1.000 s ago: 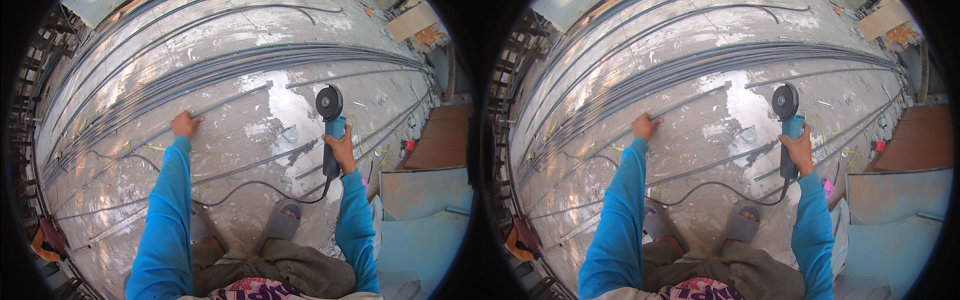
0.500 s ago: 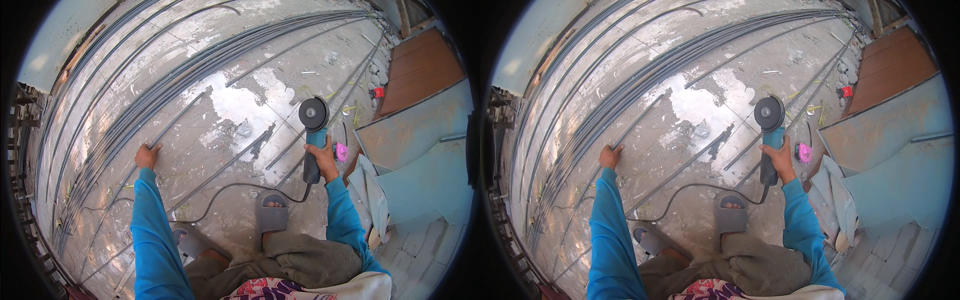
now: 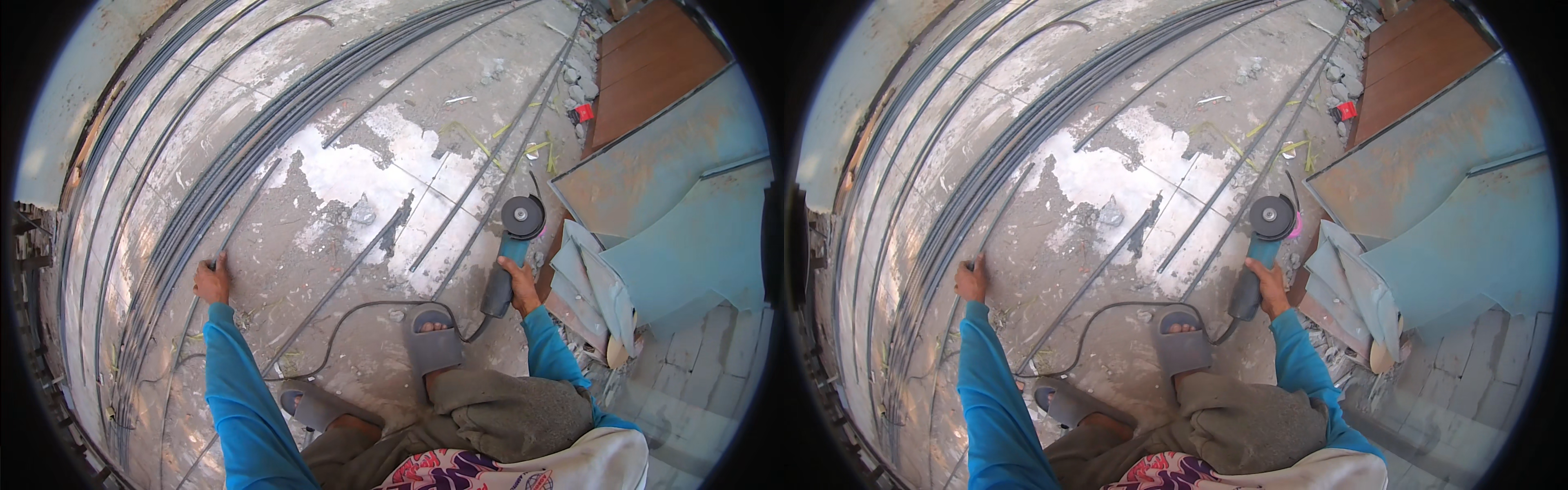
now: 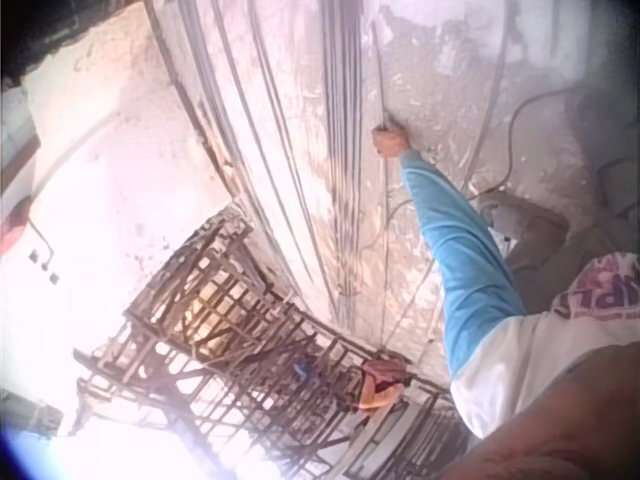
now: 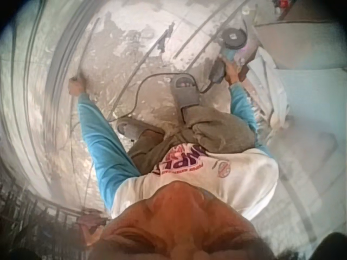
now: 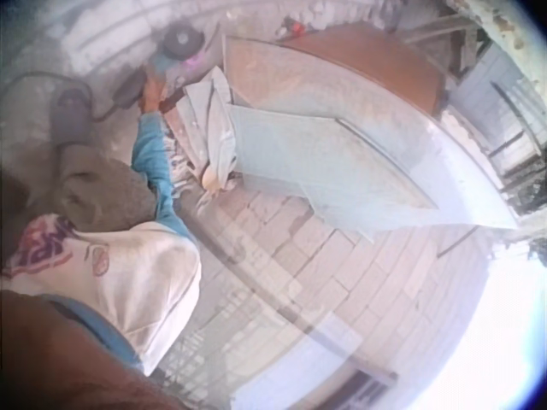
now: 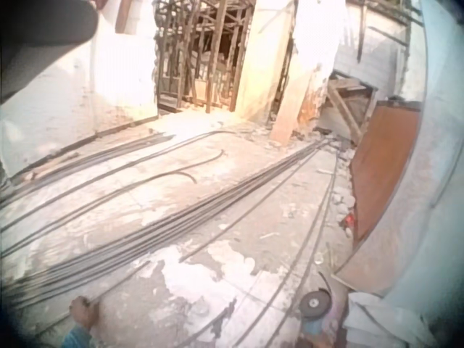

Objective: The person measures and cuts metal rods on the floor using a tape measure and an angle grinder.

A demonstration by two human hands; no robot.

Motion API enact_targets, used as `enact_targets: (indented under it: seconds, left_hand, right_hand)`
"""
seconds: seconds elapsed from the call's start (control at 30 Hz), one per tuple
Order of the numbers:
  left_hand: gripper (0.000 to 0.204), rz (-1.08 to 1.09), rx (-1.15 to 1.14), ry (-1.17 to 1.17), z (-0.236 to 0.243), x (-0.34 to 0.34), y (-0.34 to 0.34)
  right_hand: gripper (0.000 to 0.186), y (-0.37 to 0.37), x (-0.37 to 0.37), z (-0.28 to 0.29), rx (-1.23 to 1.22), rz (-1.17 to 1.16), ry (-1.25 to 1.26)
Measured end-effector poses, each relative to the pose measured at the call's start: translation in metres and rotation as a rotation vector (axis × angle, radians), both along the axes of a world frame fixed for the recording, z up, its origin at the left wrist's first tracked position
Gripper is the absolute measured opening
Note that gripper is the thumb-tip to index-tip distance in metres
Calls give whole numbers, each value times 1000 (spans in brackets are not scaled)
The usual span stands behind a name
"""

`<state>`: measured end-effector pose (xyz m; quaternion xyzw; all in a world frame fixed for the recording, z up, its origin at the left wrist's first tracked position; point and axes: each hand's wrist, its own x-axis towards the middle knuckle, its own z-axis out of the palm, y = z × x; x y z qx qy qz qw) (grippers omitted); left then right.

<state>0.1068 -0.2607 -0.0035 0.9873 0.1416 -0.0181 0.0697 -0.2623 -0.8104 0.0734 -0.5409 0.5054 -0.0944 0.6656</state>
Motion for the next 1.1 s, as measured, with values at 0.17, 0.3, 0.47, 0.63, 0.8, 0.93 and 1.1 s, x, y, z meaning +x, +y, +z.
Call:
enact_targets:
  seconds: [0.17, 0.3, 0.47, 0.63, 0.8, 0.93, 1.1]
  left_hand:
    - [52, -40, 96, 103, 16, 4, -15]
    - [46, -57, 196, -298, 5, -8, -18]
    - [38, -186, -13, -254, 23, -5, -4]
    - [35, -312, -90, -237, 19, -21, 2]
    - [31, -362, -68, -206, 11, -39, -9]
    - [27, -412, -146, -171, 12, -52, -25]
    - [18, -545, -312, -234, 12, -71, -54]
  right_hand:
    - [44, -4, -22, -14, 39, -15, -12]
    - [45, -2, -30, -19, 69, -48, -97]
    - [47, -5, -30, -24, 40, -100, -73]
    - [51, -10, -37, -31, 105, -94, -43]
    - [56, -17, -49, -43, 214, 7, 109]
    - [55, -9, -54, -44, 148, 48, 62]
    - [65, -17, -51, -33, 265, 106, 139]
